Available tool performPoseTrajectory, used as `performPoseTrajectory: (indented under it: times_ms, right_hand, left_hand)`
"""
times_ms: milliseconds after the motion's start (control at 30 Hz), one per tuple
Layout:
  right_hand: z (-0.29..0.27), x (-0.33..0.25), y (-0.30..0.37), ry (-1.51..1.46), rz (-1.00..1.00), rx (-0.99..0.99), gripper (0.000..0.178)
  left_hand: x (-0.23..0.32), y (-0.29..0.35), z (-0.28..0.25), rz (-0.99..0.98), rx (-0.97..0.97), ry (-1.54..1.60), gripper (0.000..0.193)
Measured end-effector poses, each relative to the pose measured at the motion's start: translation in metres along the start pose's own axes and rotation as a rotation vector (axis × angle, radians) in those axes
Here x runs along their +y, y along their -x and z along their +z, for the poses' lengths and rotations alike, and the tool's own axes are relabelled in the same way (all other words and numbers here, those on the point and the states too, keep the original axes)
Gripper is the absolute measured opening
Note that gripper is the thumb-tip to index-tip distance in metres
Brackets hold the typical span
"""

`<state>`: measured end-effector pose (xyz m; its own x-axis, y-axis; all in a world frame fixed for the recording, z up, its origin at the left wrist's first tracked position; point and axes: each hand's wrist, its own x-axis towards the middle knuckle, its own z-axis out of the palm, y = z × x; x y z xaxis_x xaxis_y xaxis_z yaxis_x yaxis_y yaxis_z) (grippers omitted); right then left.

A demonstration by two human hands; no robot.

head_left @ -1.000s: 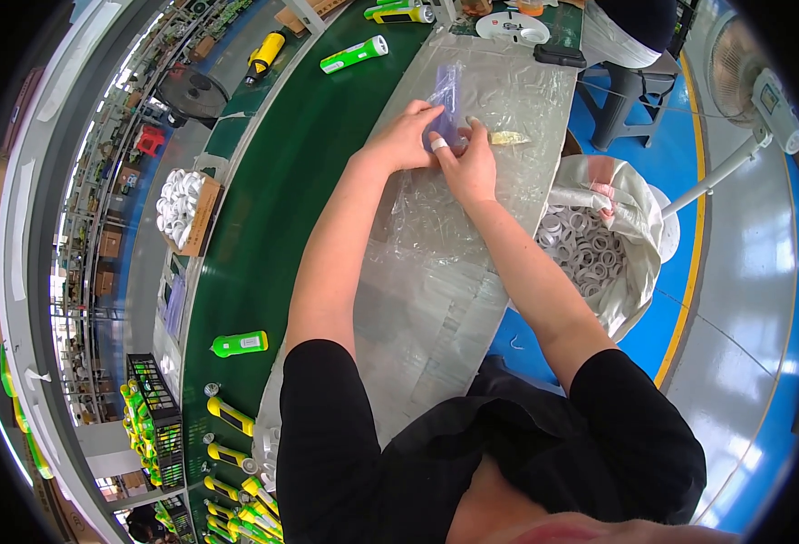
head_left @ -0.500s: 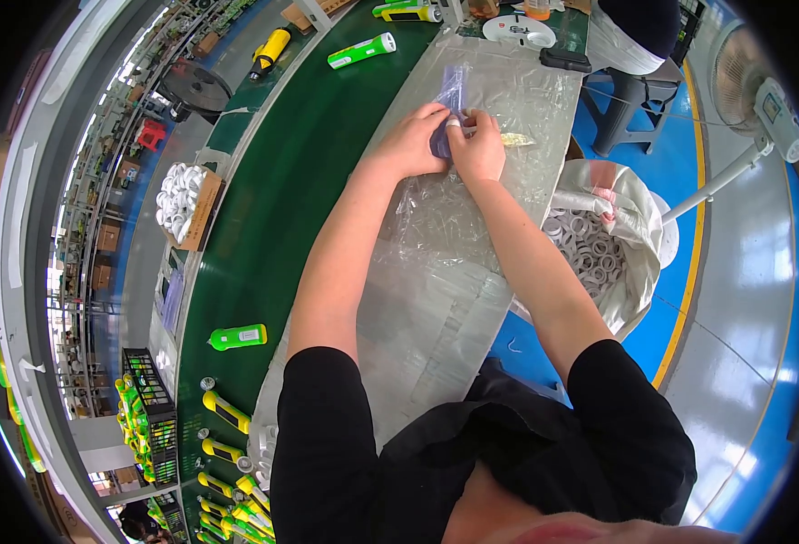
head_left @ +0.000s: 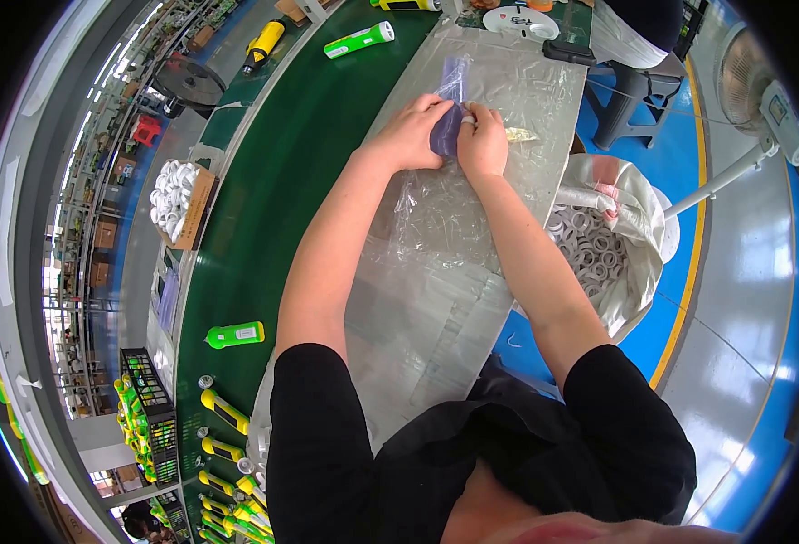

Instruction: Assembling portable flashlights by fitting plastic rings and lens covers onto the main housings at a factory workstation.

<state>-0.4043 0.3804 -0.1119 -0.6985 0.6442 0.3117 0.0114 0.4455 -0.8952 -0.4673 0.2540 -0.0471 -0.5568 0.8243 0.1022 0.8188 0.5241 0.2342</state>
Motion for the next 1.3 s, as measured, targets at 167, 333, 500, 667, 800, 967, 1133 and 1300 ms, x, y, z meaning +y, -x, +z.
performPoseTrajectory:
  times_ms: [167,333,500,667,800,967,1133,1300]
  right_hand:
    - [-0.002,-0.002,-0.001,-0.007,0.007,-0.011,0.028]
    - [-0.001,-0.001,0.0,-0.003,0.019,-0.011,0.029]
    - [-0.001,-0.002,0.001,0.012,0.022,-0.027,0.03]
    - [-0.002,-0.003,0.002,0.01,0.027,-0.045,0.03]
    - [-0.001,0.001,0.0,0.02,0.003,-0.019,0.031]
    - [0.002,0.002,-0.001,0.032,0.003,-0.016,0.031]
    - [0.0,0.004,0.0,0.063,-0.007,-0.046,0.03]
    - [-0.001,0.001,0.002,0.056,0.008,-0.059,0.03]
  left_hand:
    - [0.003,-0.001,-0.002,-0.02,-0.022,0.031,0.091]
    - [0.003,-0.003,-0.002,0.012,-0.002,0.035,0.091]
    - [0.007,-0.014,-0.007,-0.051,-0.091,-0.059,0.095]
    - [0.01,-0.016,-0.007,-0.064,-0.137,-0.154,0.099]
    - [0.007,-0.013,-0.003,-0.069,-0.08,-0.112,0.094]
    - [-0.004,0.001,0.008,0.012,0.095,-0.045,0.092]
    - [0.003,0.013,0.006,0.027,0.158,-0.011,0.092]
    - [-0.013,0.019,0.016,0.037,0.234,0.259,0.092]
